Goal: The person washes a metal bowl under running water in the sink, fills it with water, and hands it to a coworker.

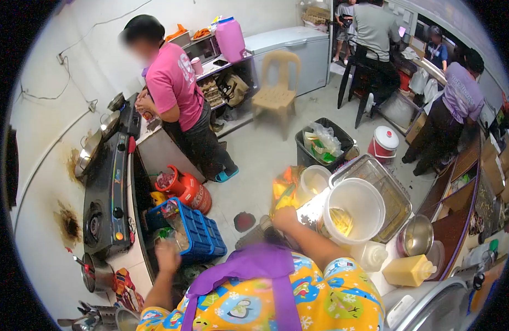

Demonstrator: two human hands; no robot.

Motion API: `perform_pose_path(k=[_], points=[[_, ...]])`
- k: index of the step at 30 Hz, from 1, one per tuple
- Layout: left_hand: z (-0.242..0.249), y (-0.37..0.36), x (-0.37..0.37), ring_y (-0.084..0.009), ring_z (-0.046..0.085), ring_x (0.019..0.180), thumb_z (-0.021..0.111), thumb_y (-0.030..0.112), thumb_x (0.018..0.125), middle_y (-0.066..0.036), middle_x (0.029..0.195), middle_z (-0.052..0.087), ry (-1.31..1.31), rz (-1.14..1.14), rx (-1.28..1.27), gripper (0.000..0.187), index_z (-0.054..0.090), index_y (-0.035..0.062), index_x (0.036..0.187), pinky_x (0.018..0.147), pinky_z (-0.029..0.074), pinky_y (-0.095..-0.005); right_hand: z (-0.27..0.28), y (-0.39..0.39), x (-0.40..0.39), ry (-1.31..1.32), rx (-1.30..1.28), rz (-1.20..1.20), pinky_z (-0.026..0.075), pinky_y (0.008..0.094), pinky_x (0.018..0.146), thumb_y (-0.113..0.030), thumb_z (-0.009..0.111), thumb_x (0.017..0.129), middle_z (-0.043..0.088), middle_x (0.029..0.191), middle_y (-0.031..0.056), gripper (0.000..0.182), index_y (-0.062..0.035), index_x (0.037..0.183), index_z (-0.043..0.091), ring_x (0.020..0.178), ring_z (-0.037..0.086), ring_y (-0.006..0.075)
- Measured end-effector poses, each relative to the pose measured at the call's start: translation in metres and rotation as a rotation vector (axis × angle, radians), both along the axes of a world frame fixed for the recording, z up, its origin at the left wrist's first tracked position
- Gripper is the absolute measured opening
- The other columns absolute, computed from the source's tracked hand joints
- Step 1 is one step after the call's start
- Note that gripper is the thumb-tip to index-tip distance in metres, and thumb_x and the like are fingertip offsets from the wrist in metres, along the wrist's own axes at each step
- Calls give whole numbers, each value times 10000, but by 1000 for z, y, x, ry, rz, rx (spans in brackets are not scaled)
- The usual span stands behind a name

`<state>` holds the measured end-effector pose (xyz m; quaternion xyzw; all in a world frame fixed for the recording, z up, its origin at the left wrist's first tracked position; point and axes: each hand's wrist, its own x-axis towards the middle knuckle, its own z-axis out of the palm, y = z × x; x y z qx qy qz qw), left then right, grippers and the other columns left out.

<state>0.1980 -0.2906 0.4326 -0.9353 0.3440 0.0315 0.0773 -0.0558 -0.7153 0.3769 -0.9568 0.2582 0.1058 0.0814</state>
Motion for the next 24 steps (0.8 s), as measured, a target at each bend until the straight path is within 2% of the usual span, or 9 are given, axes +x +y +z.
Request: perform_pose_path(k=[2,3,4,5,9,13,17,20,24], points=[[-49,-32,-33,-374,520,1222,680,394,820,-235,1274,574,458,36,-309,607,558,7,1272,1055,378,-448,-4,1,-1,-4,-14,-3,501,426,740,-342,551,810,715,895,97,286,-128,909,714,843,682,264],[-80,-51,-48,-362,509,1242,641,453,865,-221,1332,541,645,85,-277,647,525,4,1317,1047,393,-430,-4,0,-1,-7,-18,-3,501,426,741,-334,550,809,714,899,98,283,-127,909,714,847,681,263],[-123,-63,-59,-342,507,1254,601,413,911,-197,1376,517,971,143,-285,617,486,-4,1351,1051,395,-427,-5,1,-1,-9,-20,-2,501,425,743,-327,549,808,714,903,99,280,-125,909,714,851,680,262],[-145,-71,-75,-342,509,1249,598,401,912,-197,1370,520,1081,106,-198,604,487,-2,1348,1046,399,-427,-6,1,-2,-11,-11,3,500,424,747,-323,549,805,714,904,100,279,-124,910,715,854,679,262],[-178,-87,-117,-343,521,1230,587,352,915,-198,1346,533,1104,-151,131,553,494,9,1338,1025,413,-425,-7,-2,2,-2,5,8,501,416,762,-305,546,799,715,911,103,279,-120,920,718,865,678,261],[-178,-98,-114,-345,532,1210,576,303,919,-200,1322,547,989,-359,123,504,501,19,1329,1004,428,-423,-8,-2,3,82,16,8,505,403,785,-290,531,808,721,962,98,305,-130,978,726,923,684,249],[-137,-144,-95,-346,544,1190,565,255,922,-201,1299,560,768,-567,-136,459,508,30,1319,983,443,-421,2,-1,4,163,21,31,507,391,778,-282,530,818,726,992,82,301,-134,980,736,930,693,233],[-29,-214,-114,-358,561,1148,577,213,897,-214,1249,574,711,-656,-307,425,536,50,1288,943,464,-414,-5,1,4,148,25,12,493,377,758,-262,560,805,722,948,76,262,-123,938,737,890,690,235],[102,-285,-193,-280,594,1103,503,267,990,-153,1205,609,1266,-904,-578,365,554,34,1267,959,462,-370,11,3,6,215,253,-83,501,377,751,-258,577,802,720,910,85,252,-102,923,734,863,690,248]])
